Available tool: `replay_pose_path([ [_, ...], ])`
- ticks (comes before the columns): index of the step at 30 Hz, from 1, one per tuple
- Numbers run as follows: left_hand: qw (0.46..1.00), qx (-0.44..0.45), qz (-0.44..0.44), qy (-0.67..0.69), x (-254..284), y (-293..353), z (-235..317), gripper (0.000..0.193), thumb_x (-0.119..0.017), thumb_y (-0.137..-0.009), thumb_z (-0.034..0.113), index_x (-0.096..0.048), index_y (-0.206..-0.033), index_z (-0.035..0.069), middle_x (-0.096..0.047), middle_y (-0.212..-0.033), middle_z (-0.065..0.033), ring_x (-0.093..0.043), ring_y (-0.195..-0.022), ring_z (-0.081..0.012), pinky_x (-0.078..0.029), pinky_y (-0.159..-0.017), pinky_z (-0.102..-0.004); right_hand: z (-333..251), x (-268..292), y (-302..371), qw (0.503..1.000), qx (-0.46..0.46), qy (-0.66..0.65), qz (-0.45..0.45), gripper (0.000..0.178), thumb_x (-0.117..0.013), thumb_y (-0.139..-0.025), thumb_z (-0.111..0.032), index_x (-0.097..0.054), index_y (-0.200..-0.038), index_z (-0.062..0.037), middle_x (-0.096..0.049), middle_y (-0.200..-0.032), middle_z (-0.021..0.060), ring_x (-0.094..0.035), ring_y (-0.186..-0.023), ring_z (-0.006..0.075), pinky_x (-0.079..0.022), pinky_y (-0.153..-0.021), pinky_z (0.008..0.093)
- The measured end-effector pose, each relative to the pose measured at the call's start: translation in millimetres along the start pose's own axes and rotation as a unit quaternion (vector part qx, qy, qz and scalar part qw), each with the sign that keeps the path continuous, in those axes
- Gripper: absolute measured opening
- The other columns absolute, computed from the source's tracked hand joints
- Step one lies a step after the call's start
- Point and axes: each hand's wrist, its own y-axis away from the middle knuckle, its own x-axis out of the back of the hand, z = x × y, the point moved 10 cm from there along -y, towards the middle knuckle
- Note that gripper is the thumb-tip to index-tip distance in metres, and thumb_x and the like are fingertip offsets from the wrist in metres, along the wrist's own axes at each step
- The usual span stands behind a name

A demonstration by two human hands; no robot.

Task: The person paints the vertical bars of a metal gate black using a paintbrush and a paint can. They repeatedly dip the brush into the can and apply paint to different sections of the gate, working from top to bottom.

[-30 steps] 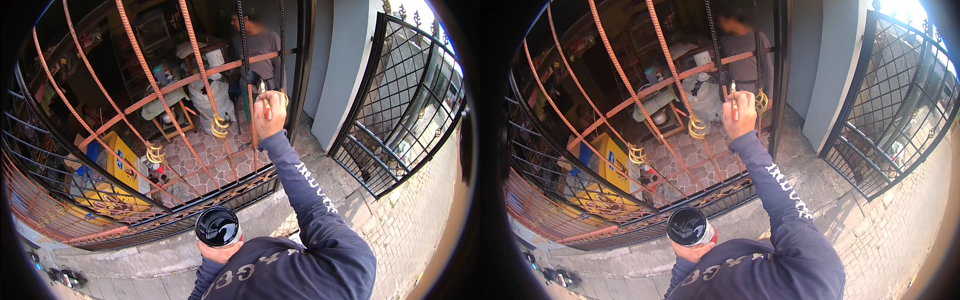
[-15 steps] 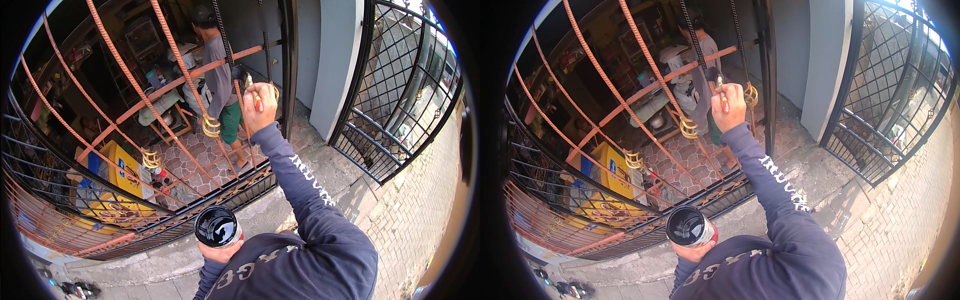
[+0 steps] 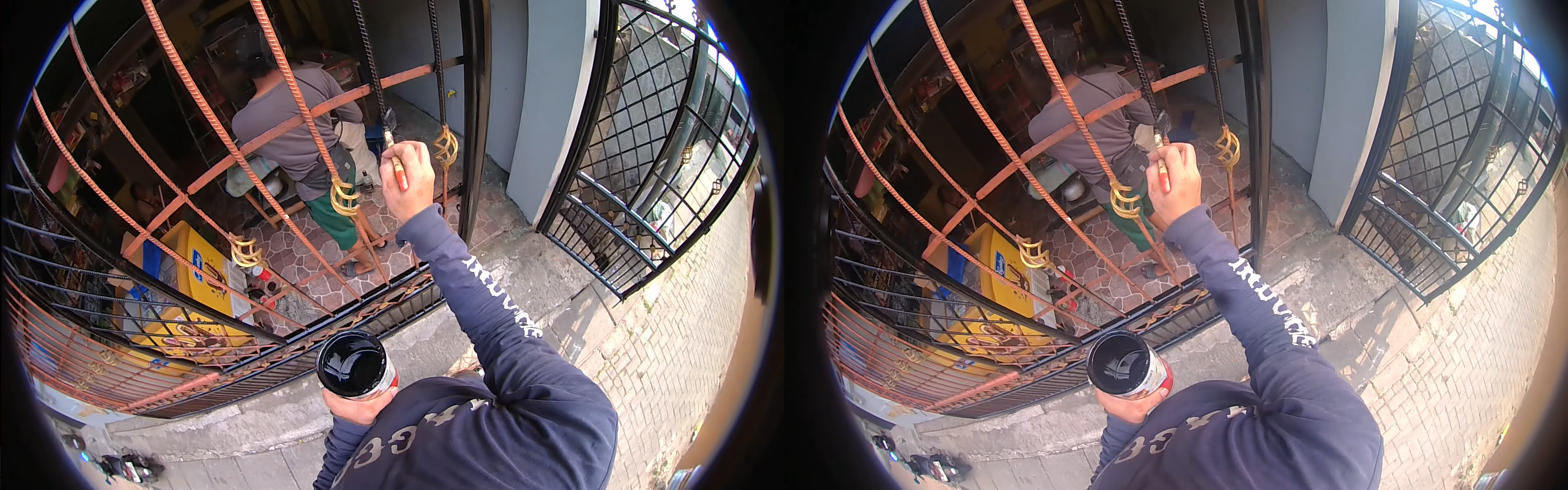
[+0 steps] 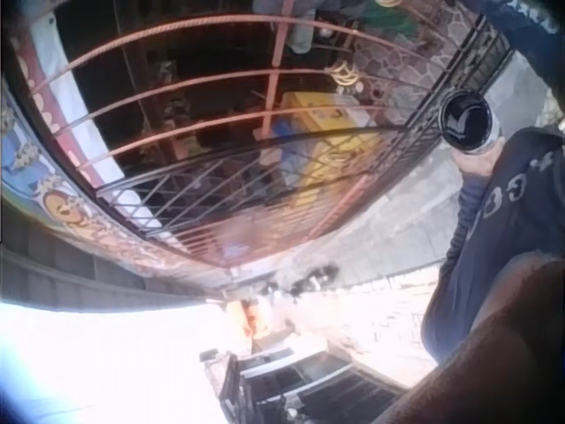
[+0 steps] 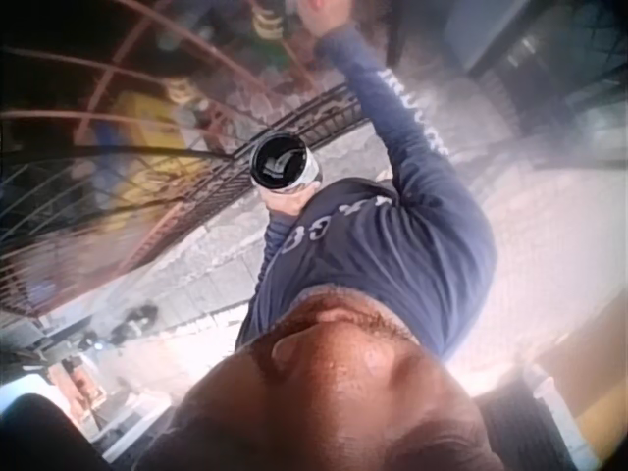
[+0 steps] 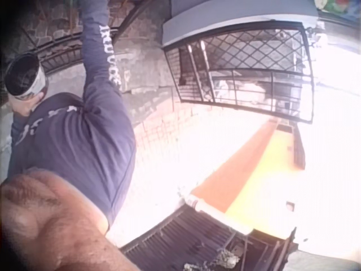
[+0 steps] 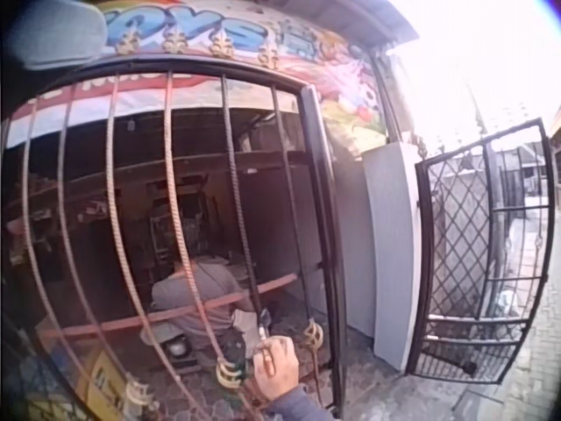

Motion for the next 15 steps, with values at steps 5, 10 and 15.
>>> replay_pose_path([
  [5, 1.0, 0.012, 0.005, 0.021, 0.6, -0.8, -2.0, 0.085, -0.094, -0.059, 0.007, -0.052, -0.132, -0.004, -0.066, -0.121, -0.0149, -0.067, -0.109, -0.0225, -0.054, -0.097, -0.0382, 10.3, 23.3, -14.0, 0.999, -0.023, 0.005, 0.048, 0.015, -0.065, -0.082, 0.002, -0.063, -0.096, -0.0029, -0.061, -0.098, 0.0138, -0.064, -0.086, 0.0329, -0.053, -0.077, 0.0403],
  [10, 0.999, 0.025, -0.028, 0.02, -5.6, -3.3, -3.1, 0.088, -0.094, -0.059, 0.006, -0.049, -0.134, -0.003, -0.066, -0.121, -0.0149, -0.067, -0.11, -0.0228, -0.054, -0.097, -0.0386, 23.3, 34.1, -24.7, 0.995, -0.061, -0.001, 0.08, 0.01, -0.067, -0.083, 0.001, -0.065, -0.092, -0.001, -0.065, -0.091, 0.012, -0.066, -0.083, 0.0267, -0.052, -0.078, 0.0364],
  [15, 0.999, -0.008, -0.032, 0.001, -8.0, -6.7, 1.0, 0.09, -0.094, -0.059, 0.006, -0.048, -0.136, -0.003, -0.066, -0.123, -0.0155, -0.067, -0.111, -0.0238, -0.054, -0.098, -0.0394, 22.7, 14.4, -22.0, 0.998, -0.06, -0.01, 0.013, 0.013, -0.067, -0.083, -0.001, -0.065, -0.096, -0.0028, -0.062, -0.096, 0.0137, -0.065, -0.088, 0.0303, -0.053, -0.078, 0.0387],
])
